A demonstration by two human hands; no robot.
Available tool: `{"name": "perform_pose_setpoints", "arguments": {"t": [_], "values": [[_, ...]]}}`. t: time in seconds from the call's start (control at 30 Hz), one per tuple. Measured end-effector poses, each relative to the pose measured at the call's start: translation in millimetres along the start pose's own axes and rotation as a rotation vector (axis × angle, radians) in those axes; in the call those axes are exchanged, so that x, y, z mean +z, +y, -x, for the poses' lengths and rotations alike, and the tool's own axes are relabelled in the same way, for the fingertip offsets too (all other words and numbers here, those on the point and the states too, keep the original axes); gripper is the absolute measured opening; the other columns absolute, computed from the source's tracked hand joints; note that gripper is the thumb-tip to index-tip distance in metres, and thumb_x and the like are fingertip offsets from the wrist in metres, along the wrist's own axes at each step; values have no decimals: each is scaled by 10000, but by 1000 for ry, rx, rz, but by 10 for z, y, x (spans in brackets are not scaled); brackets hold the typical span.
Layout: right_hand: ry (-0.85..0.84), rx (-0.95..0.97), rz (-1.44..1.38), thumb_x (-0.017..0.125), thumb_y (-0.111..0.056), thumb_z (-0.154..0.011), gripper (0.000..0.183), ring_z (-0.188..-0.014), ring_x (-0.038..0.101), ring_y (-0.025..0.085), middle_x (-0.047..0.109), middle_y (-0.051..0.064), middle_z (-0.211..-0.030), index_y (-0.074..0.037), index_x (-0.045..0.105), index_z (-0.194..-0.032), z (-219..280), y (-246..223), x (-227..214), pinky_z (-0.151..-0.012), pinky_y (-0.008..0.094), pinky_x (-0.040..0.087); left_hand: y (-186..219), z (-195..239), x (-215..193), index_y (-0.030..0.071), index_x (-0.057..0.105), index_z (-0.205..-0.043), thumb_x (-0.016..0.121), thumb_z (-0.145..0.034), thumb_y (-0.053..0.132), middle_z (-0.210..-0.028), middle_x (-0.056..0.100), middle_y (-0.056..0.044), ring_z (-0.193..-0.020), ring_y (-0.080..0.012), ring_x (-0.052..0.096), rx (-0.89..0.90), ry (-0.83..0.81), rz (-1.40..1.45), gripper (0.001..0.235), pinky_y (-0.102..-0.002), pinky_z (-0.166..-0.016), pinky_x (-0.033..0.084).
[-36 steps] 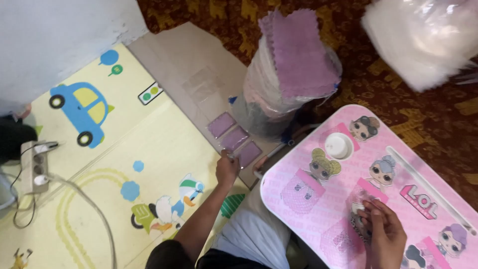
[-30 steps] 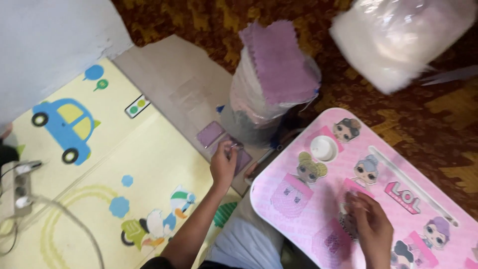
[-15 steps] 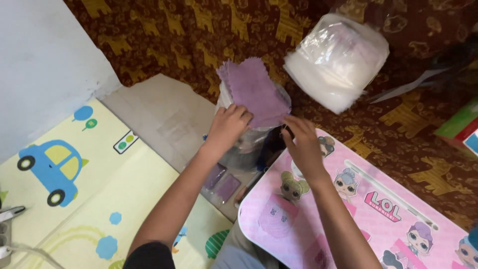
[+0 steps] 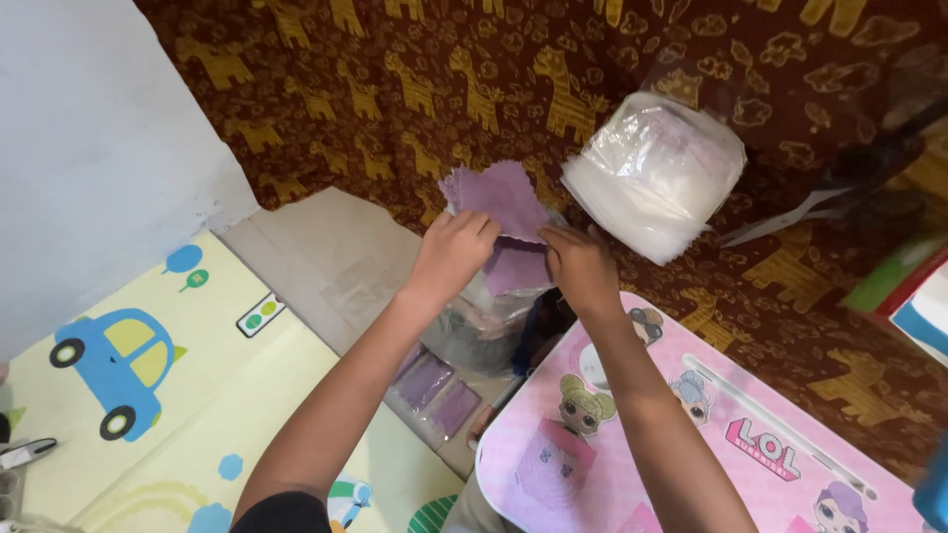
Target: The person cleans a small piece of purple fabric by rolling a lint roller over its surface and then places the fabric inside a transparent plastic bag.
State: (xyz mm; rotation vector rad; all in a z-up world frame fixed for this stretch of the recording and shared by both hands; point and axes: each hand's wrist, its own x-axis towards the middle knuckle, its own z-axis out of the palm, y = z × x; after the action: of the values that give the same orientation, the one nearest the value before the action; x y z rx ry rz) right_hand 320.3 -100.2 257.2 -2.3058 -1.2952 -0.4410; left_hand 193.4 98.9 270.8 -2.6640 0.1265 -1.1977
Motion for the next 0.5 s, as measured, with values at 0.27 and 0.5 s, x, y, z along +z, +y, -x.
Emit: {"name": "perform_pose_setpoints", "arguments": {"t": [0.27, 0.5], "values": [[390, -24, -150, 714, -28, -924, 293, -1068, 727, 253, 776, 51, -1137, -134, 776, -1191, 715, -561, -720, -1043, 410, 532, 423, -107, -884, 99, 714, -997, 625, -941, 120, -811, 668, -70, -750, -246, 675, -15, 91, 322, 107, -346, -667, 532], [405, 177, -276, 687, -37, -955, 128, -1137, 727, 276, 763, 69, -1055, -58, 754, -1063, 2187, -890, -1782, -1159, 420, 526, 1235, -155, -2162, 94, 652, -1073, 550, -991, 99, -953, 739, -62, -765, -181, 710, 16, -145, 1004, 130, -336, -694, 557]]}}
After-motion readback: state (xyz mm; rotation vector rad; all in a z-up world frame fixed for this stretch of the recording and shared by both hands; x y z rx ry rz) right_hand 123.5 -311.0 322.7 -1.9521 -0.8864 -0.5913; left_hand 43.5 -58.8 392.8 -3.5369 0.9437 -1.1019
